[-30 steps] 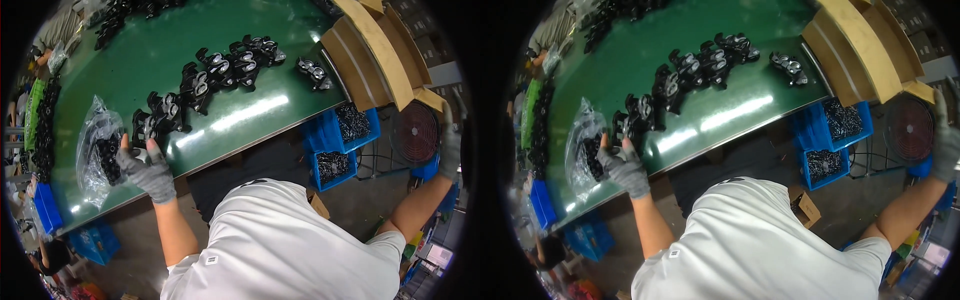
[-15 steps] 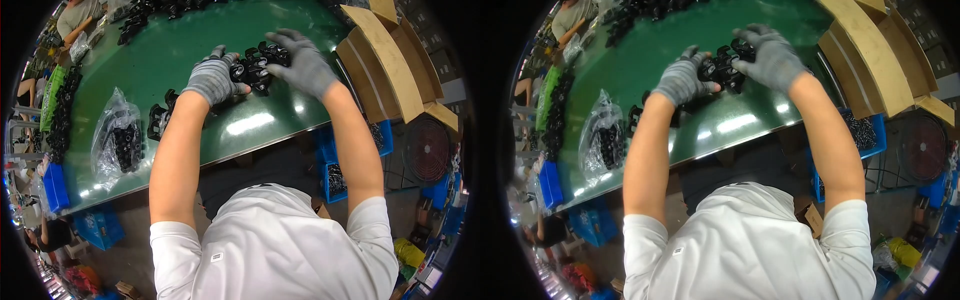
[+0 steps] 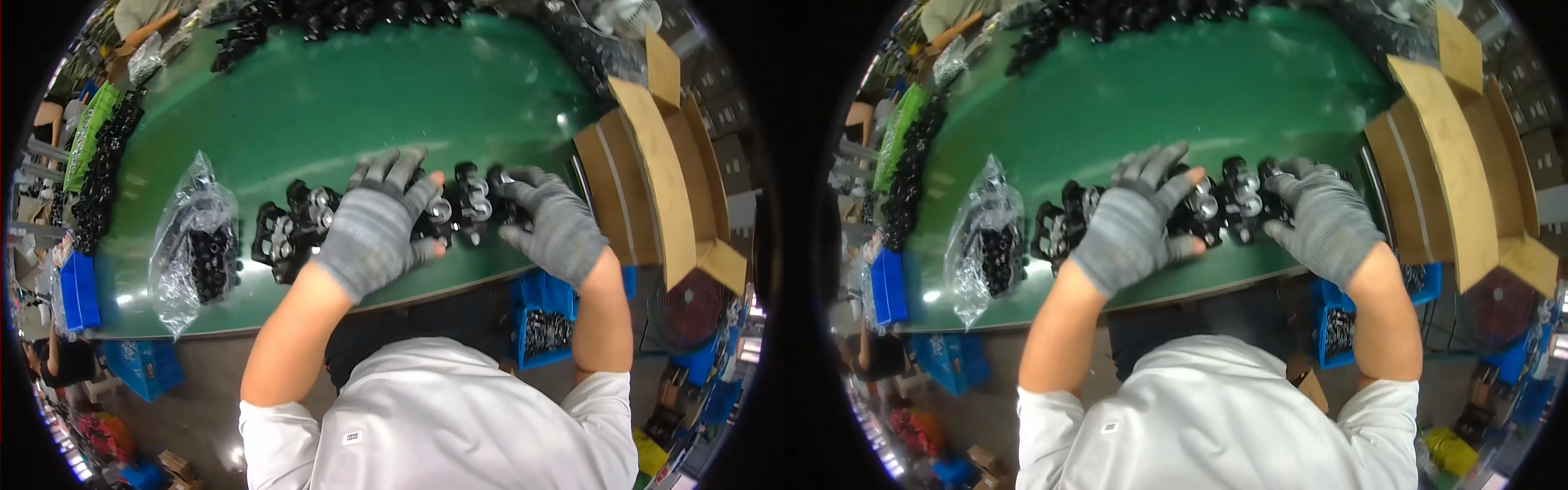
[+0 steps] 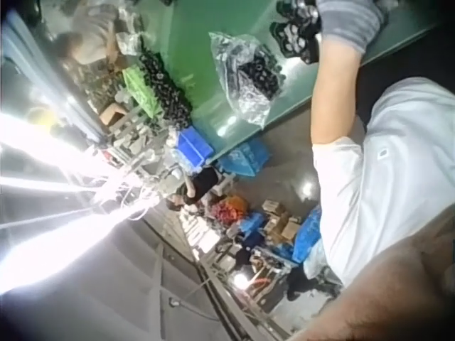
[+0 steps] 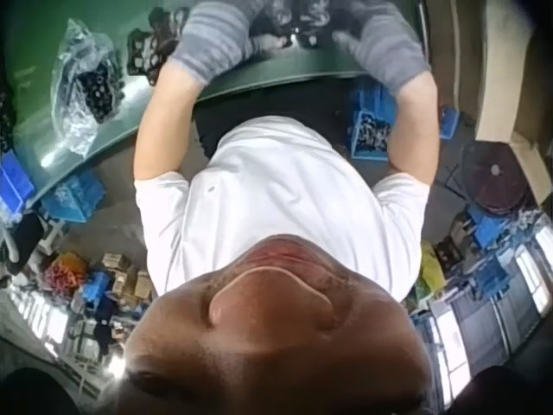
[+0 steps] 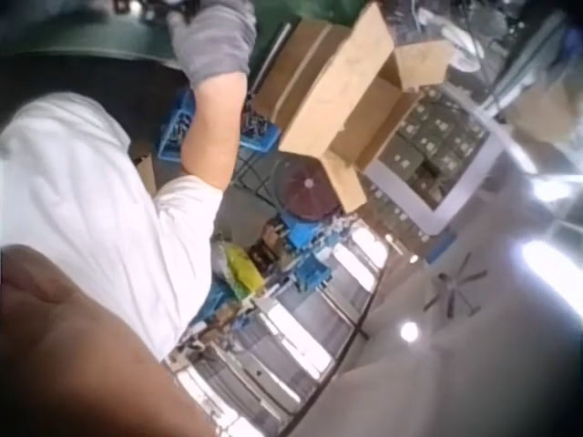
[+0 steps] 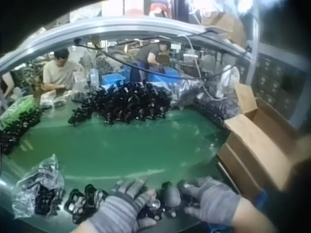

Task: Assembling, inspecting, and tightening small metal mechanical components on a production line.

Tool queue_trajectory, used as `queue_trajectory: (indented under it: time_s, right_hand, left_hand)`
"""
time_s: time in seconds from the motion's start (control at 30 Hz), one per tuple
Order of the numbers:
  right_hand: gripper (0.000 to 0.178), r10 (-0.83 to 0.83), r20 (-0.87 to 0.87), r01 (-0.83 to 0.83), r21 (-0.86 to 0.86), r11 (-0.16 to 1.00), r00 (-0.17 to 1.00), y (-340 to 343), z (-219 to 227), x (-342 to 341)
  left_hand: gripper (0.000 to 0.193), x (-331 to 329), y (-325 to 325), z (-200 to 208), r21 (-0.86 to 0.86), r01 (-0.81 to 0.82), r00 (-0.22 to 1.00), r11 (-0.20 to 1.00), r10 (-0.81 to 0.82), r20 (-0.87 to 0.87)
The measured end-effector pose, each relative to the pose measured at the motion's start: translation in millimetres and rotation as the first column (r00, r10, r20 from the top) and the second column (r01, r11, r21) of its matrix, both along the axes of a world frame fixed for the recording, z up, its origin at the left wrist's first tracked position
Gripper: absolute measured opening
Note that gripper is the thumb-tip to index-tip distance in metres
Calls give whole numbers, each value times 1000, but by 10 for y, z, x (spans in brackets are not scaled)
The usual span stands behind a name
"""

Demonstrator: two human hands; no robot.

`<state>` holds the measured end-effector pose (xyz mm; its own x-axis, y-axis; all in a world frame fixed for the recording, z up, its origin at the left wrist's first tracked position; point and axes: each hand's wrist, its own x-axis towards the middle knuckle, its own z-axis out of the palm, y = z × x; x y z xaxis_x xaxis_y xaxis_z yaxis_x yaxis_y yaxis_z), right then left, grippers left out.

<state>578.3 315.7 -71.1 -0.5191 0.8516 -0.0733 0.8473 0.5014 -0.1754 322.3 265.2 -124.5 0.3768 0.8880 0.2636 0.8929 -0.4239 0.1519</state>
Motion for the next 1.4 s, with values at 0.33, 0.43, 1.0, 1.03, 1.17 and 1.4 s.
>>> queue_trajectory:
  time_s: [0.33, 0.43, 1.0, 1.03, 1.17, 1.4]
  right_hand:
    - [60, -120, 41, 114, 128, 985, 992, 2794, -57, -1565]
    - [65, -102, -247, 178, 308, 935, 964, 3155, -379, -2164]
    - [46, -4, -96, 41, 385, 922, 995, 3629, -665, -1956]
    - [48, 25, -25, -18, 251, 968, 999, 3592, -675, -1866]
    - [56, 10, -28, -12, -72, 997, 1000, 3536, -757, -1470]
    - [74, -252, -456, 113, -310, 944, 854, 3226, -819, -1774]
  left_hand:
    - [78, -1526, 1205, 309, -289, -332, 924, 898, 371, 90]
    - [83, -1884, 1990, -84, -374, -436, 816, 819, 535, 220]
    - [27, -2106, 3464, -707, -148, -613, 664, 776, 608, 435]
    - [24, -2139, 3346, -672, -116, -599, 696, 792, 587, 413]
    - [25, -1851, 2688, -325, -277, -434, 843, 857, 495, 210]
    - [28, -1424, 1764, 51, -560, -233, 904, 795, 389, 176]
